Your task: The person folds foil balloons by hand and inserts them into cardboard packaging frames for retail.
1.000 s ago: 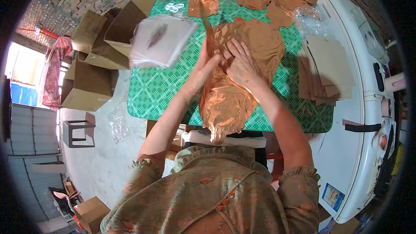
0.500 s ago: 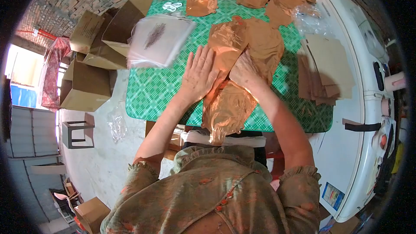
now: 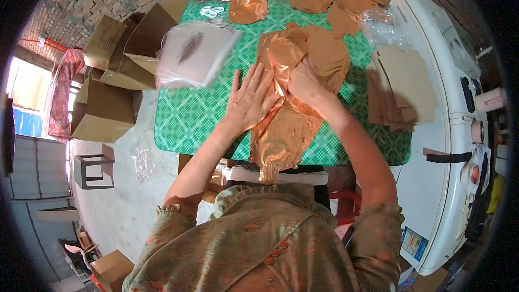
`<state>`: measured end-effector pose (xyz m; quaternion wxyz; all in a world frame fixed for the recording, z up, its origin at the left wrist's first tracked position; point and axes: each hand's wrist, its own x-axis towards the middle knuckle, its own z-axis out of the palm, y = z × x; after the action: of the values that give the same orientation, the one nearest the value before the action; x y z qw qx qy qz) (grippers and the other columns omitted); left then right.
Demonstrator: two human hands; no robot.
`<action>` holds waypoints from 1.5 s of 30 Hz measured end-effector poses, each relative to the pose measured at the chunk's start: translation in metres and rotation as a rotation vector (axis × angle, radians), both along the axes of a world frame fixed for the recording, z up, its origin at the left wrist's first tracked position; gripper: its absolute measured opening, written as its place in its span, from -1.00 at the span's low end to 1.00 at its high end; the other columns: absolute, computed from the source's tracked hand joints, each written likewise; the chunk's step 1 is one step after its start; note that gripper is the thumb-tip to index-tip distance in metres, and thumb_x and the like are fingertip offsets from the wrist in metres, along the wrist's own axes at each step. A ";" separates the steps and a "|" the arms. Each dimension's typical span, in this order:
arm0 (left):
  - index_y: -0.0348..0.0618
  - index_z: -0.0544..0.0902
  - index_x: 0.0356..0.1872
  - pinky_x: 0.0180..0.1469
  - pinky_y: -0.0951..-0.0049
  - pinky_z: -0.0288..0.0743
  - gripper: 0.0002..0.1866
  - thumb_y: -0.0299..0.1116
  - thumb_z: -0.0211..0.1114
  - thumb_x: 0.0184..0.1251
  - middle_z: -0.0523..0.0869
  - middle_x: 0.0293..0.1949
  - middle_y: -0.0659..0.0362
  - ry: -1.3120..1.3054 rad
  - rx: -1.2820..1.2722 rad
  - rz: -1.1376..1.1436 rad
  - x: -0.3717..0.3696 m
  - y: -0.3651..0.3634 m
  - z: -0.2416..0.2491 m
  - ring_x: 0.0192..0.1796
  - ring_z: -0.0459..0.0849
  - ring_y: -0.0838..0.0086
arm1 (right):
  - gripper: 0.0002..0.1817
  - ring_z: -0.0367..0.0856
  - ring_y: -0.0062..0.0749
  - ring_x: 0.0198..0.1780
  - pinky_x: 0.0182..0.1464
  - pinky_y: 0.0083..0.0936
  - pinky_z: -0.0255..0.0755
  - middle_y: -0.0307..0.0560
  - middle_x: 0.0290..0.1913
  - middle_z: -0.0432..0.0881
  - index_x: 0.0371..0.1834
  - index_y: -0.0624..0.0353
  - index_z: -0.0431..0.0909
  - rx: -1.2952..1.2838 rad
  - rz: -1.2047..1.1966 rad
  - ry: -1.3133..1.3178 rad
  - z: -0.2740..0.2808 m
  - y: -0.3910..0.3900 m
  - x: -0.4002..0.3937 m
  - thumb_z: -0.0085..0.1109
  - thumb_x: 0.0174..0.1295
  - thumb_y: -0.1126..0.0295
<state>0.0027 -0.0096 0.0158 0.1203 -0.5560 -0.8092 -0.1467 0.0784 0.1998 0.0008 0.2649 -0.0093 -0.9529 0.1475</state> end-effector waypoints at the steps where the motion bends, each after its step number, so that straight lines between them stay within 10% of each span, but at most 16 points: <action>1: -0.09 0.38 0.60 0.66 -0.21 -0.14 -0.26 0.21 -0.05 0.64 0.32 0.62 -0.09 -0.002 -0.007 0.001 0.000 0.000 0.001 0.69 0.16 0.09 | -0.48 0.39 0.26 0.44 0.53 0.07 0.20 0.23 0.38 0.52 0.39 0.26 0.49 0.144 -0.098 0.016 0.009 0.010 0.000 0.13 0.32 0.50; 7: -0.08 0.42 0.58 0.65 -0.23 -0.11 -0.27 0.21 0.00 0.61 0.34 0.60 -0.14 0.005 0.004 -0.011 -0.001 0.000 -0.001 0.67 0.18 0.01 | -0.65 0.47 0.11 0.37 0.43 -0.07 0.30 0.16 0.18 0.64 0.17 0.33 0.62 0.260 -0.412 0.404 0.066 0.057 0.016 0.14 0.41 0.38; 10: -0.06 0.33 0.62 0.68 -0.25 -0.18 -0.27 0.17 0.02 0.63 0.23 0.65 -0.18 -0.047 -0.053 -0.016 -0.002 0.000 0.002 0.72 0.08 -0.05 | -0.56 0.40 0.07 0.48 0.51 0.02 0.24 0.12 0.31 0.59 0.28 0.24 0.58 0.147 -0.255 -0.363 0.118 0.000 0.012 0.12 0.49 0.19; 15: -0.05 0.32 0.63 0.67 -0.27 -0.21 -0.26 0.18 0.01 0.63 0.20 0.66 -0.18 -0.037 -0.090 -0.014 -0.003 0.000 0.001 0.72 0.06 -0.05 | -0.34 -0.12 -0.18 0.78 0.73 0.12 -0.34 -0.13 0.74 0.14 0.69 -0.10 0.22 0.088 0.097 -0.355 0.016 -0.009 0.000 -0.08 0.60 -0.03; 21: -0.04 0.35 0.62 0.66 -0.32 -0.22 -0.28 0.17 0.01 0.63 0.20 0.67 -0.15 -0.034 -0.052 -0.025 -0.001 -0.001 0.003 0.72 0.06 -0.04 | -0.34 -0.28 -0.30 0.80 0.75 0.00 -0.51 -0.24 0.80 -0.08 0.78 -0.18 0.01 0.181 0.034 -0.519 0.022 0.035 -0.014 -0.38 0.70 -0.07; 45: -0.30 0.23 0.64 0.71 -0.08 -0.14 -0.15 0.23 -0.04 0.64 0.26 0.61 -0.28 -0.071 0.068 0.056 -0.009 0.071 -0.010 0.69 0.11 -0.12 | -0.33 -0.19 -0.25 0.79 0.75 0.01 -0.41 -0.19 0.77 0.05 0.74 -0.06 0.12 0.177 -0.015 -0.420 0.020 0.048 -0.014 -0.22 0.64 0.00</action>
<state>-0.0060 0.0612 0.0055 0.1144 -0.5232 -0.8227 -0.1906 0.0642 0.2482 0.0212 0.0618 -0.0236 -0.9962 0.0562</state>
